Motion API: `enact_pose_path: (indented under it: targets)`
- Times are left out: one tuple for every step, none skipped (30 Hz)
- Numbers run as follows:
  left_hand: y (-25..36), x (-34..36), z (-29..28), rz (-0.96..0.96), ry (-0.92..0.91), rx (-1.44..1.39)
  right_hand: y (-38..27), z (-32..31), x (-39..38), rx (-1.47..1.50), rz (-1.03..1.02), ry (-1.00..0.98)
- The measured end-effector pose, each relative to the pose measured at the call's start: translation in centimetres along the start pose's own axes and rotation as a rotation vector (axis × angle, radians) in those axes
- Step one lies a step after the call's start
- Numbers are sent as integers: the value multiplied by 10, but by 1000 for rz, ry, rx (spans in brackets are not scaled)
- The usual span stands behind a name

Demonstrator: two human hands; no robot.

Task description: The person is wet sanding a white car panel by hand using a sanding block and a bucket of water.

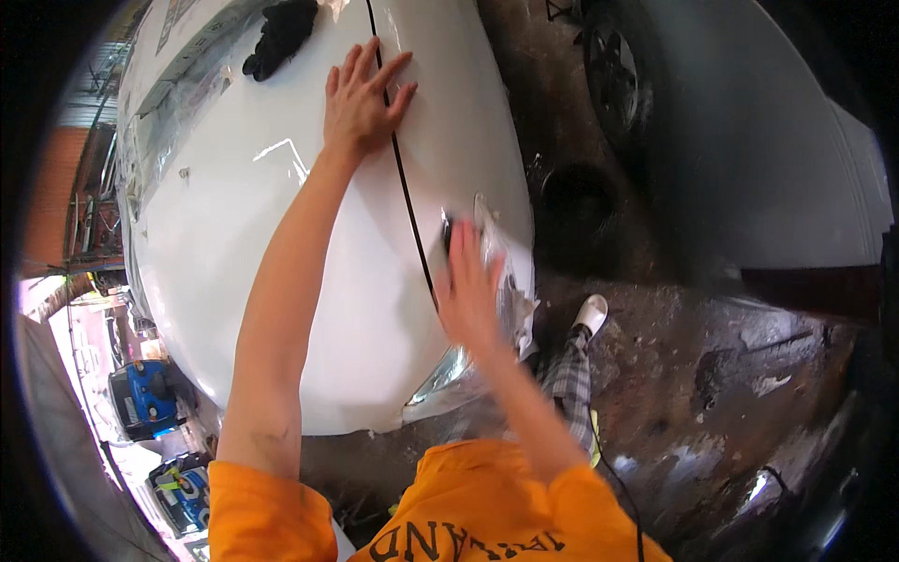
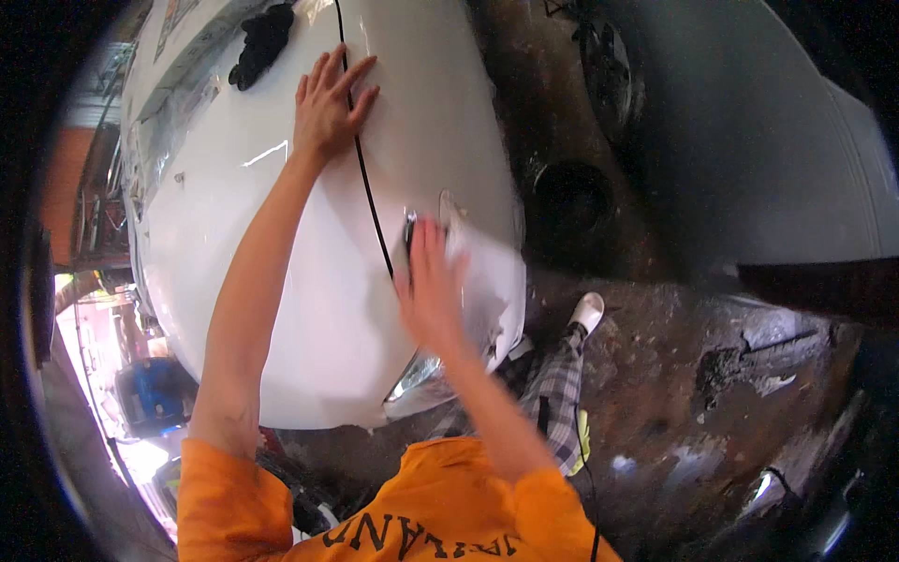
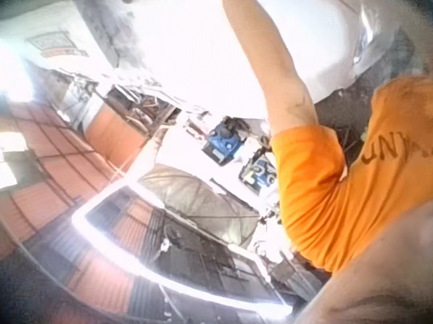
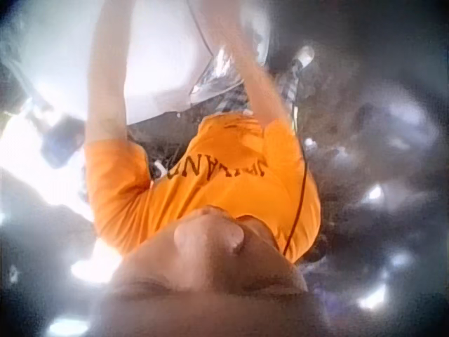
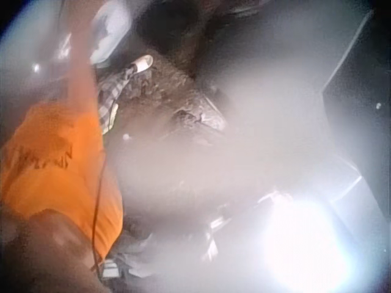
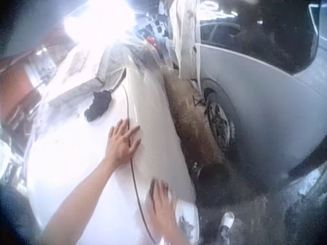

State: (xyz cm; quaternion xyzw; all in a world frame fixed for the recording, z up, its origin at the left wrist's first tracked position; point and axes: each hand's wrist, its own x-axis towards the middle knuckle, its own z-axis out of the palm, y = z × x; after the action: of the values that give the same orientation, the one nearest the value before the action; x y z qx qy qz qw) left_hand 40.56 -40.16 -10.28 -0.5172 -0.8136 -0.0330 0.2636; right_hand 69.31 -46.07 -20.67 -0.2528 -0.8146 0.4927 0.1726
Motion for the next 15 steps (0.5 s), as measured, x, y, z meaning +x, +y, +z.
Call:
enact_pose_path:
  targets:
    - [-4, 9, 1, 3, 18, -6, -1, 1, -8, 4, 0, -2]
    - [-6, 10, 2, 7, 37, -12, -3, 2, -17, 8, -1, -4]
    - [-4, -1, 3, 11, 28, -3, -6, 3, -28, 11, -1, -5]
    - [-7, -5, 1, 21, 26, 20, -10, 4, -32, 21, -15, -10]
    - [-10, -8, 0, 31, 25, 44, -14, 5, -35, 32, -30, -16]
    - [-14, -9, -2, 41, 23, 68, -18, 8, -41, 9, -43, -24]
    - [-17, -5, -6, 34, 25, 72, -21, 11, -47, -19, -59, -24]
    - [-11, -3, -5, 31, 25, 51, -29, 2, -48, -63, -53, -17]
    - [-6, -1, -3, 29, 23, 30, -19, -6, -17, -116, -81, -17]
    - [-4, 5, -2, 44, 42, 8, -14, -14, 30, -130, -141, 49]
    - [-7, 6, 0, 49, 46, -9, -11, -14, 54, -138, -200, 99]
    - [-6, 2, 4, 44, 45, -32, -9, -13, 45, -164, -200, 91]
    - [-5, 0, 5, 45, 41, -16, -9, -11, 34, -181, -202, 78]
    - [-6, -2, 7, 60, 49, 1, -8, -13, 29, -210, -215, 78]
    - [-6, -2, 9, 67, 67, 13, -4, -9, -15, -248, -197, -21]
